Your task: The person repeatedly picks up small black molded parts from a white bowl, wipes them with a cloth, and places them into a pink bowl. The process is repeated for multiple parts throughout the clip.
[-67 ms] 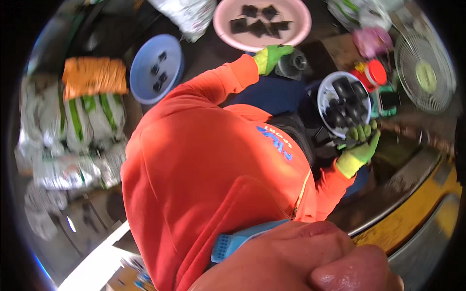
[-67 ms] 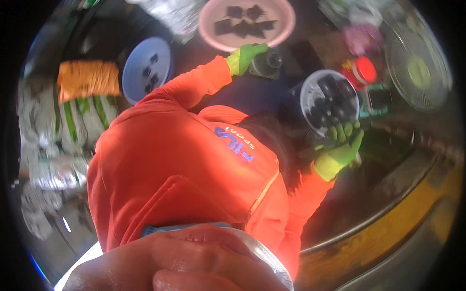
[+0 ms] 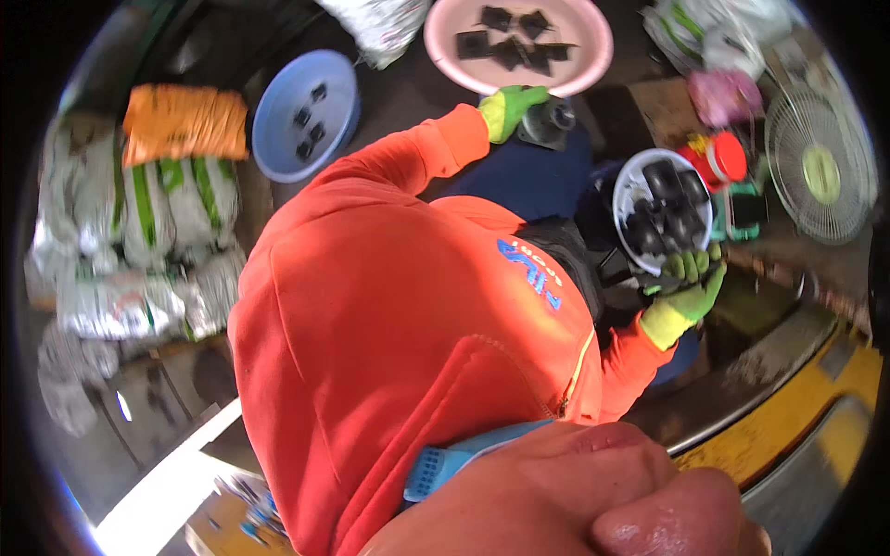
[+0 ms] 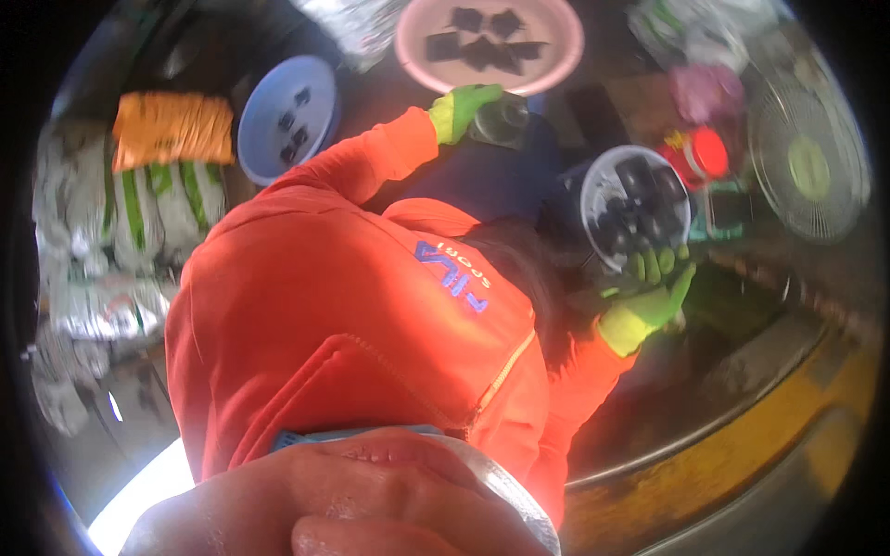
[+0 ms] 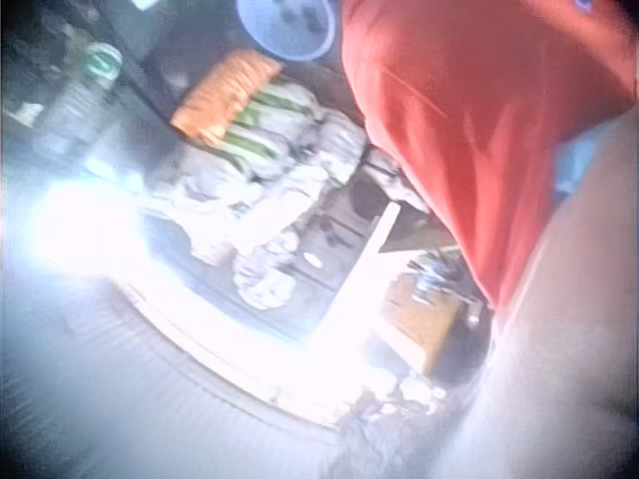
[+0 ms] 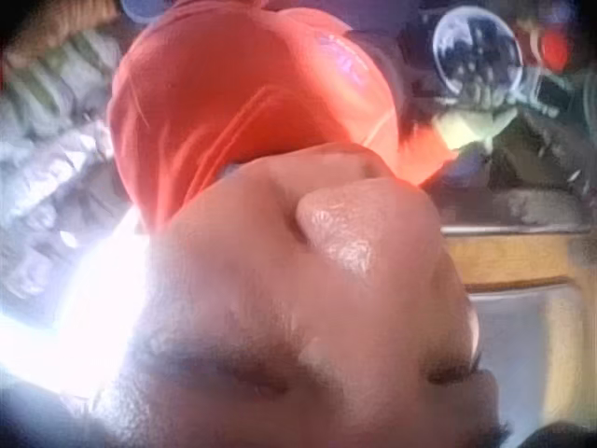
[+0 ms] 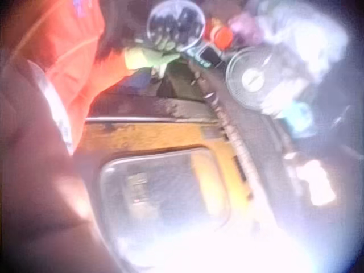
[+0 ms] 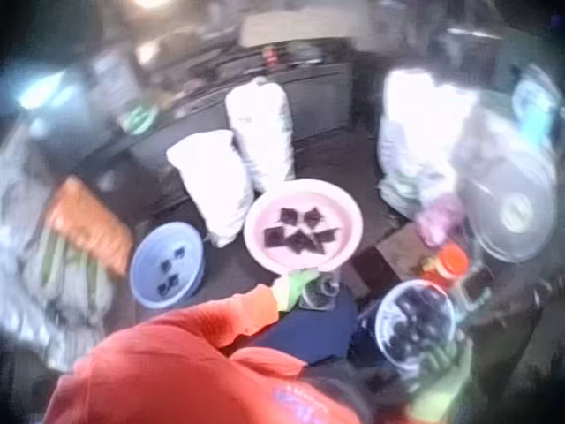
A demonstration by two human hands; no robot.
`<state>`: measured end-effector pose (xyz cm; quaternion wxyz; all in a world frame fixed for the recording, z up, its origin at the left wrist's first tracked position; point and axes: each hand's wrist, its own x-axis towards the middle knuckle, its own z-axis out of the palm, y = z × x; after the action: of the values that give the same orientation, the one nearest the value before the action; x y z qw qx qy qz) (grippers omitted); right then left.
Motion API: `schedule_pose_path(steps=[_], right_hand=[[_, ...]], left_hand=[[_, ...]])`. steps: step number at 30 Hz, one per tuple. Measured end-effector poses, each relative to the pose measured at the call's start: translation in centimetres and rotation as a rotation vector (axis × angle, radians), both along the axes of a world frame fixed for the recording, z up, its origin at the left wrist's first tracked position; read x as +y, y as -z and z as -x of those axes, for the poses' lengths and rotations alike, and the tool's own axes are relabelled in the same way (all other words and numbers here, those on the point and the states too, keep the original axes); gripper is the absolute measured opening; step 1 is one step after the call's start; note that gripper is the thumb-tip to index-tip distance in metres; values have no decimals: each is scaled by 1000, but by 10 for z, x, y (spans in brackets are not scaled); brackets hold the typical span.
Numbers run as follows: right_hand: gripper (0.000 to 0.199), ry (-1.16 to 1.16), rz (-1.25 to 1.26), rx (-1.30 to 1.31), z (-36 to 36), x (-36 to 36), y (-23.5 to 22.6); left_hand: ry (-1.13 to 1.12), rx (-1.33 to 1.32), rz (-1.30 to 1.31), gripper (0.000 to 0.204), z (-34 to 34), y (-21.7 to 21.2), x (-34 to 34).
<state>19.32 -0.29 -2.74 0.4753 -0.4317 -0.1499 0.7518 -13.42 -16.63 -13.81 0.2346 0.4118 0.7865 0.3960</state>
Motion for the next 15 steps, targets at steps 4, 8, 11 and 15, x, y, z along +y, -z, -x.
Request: schedule_pose_path(steps=[4, 8, 11, 15], right_hand=[[24, -412, -125, 257, 12, 2, 8], [24, -506, -57, 200, 12, 25, 44], [29, -745, -142, 336, 2, 40, 59], [27, -725, -72, 230, -3, 42, 50]], left_hand=[[-759, -680, -38, 27, 44, 53, -123], [-1304, -842, -363, 29, 110, 91, -218], [-1454, -793, -562, 30, 167, 89, -261], [-1395, -770, -652, 33, 203, 72, -252]])
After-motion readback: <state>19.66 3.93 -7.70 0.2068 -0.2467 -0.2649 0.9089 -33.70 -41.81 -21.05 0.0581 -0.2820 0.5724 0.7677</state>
